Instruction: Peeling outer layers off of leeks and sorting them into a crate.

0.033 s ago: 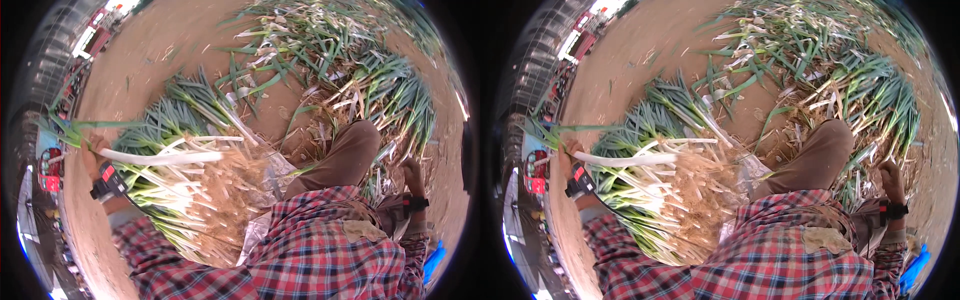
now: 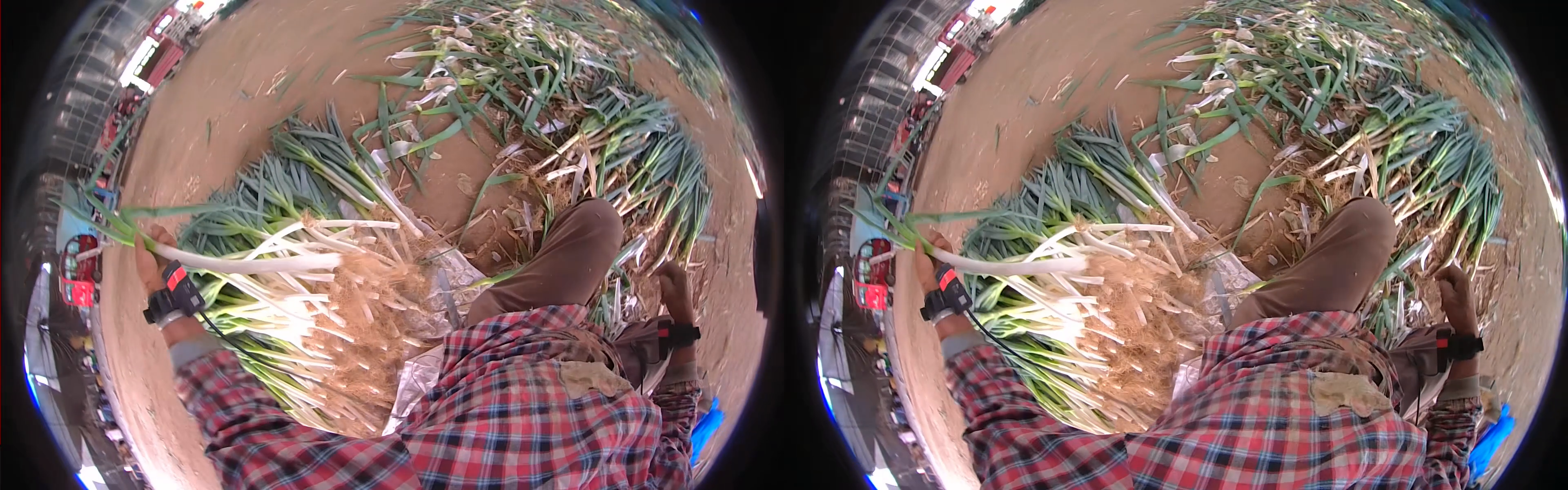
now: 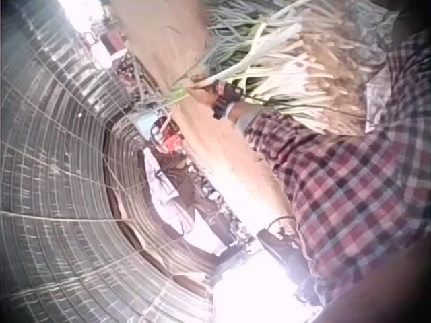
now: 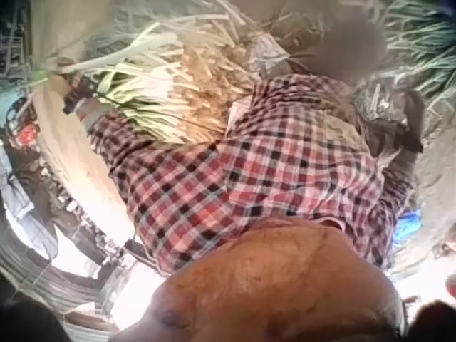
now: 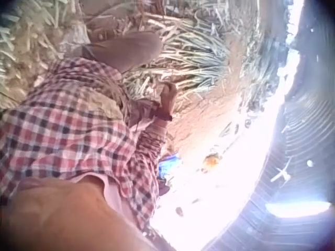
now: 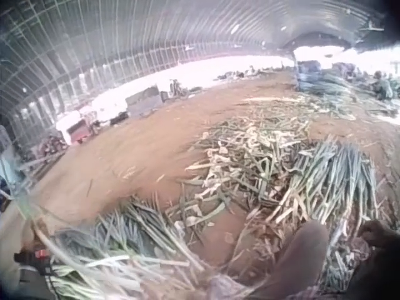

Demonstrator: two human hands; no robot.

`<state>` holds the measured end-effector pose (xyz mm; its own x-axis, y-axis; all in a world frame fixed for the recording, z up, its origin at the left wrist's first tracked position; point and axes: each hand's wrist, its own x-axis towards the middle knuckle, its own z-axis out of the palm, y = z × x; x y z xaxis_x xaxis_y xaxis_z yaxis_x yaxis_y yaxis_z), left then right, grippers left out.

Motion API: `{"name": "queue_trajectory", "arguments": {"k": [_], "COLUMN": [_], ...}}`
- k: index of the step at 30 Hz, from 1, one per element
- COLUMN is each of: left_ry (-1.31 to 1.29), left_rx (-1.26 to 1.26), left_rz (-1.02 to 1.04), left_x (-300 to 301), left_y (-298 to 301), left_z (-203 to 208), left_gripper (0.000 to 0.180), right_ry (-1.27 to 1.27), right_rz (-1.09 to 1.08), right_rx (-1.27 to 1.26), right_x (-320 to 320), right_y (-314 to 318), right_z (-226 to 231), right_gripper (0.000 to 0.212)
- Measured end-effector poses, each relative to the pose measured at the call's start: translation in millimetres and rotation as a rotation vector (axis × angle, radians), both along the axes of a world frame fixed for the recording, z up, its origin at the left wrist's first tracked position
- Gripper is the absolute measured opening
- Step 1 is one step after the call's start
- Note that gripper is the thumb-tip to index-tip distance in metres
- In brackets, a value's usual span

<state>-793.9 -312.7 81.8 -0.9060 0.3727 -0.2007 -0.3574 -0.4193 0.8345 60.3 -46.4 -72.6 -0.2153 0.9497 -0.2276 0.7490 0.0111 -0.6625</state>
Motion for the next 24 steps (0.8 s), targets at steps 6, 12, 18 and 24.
{"name": "queue_trajectory", "arguments": {"k": [6, 12, 18, 24], "left_ry": [0.877, 1.524, 2.274, 2.138], "left_rx": [-1.685, -1.780, -1.688, -1.795], "left_rz": [0.116, -0.478, -1.208, -1.553], "left_x": [-172.0, -65.4, -51.9, 1.9], "left_y": [-242.7, -6.0, 19.5, 72.9], "left_z": [-80.7, -270.5, -429.2, -373.5], "left_gripper": [0.045, 0.062, 0.046, 0.032], "right_ry": [0.064, -0.144, -0.193, -0.133], "right_rz": [0.041, -0.086, -0.093, -0.139], "right_rx": [-0.078, 0.176, 0.073, -0.332], "right_x": [-20.6, 11.8, 8.8, 12.6], "right_y": [12.1, -32.7, -81.1, -85.2], "right_z": [-43.3, -7.2, -17.2, -26.5], "right_gripper": [0.008, 0.016, 0.019, 0.022]}}
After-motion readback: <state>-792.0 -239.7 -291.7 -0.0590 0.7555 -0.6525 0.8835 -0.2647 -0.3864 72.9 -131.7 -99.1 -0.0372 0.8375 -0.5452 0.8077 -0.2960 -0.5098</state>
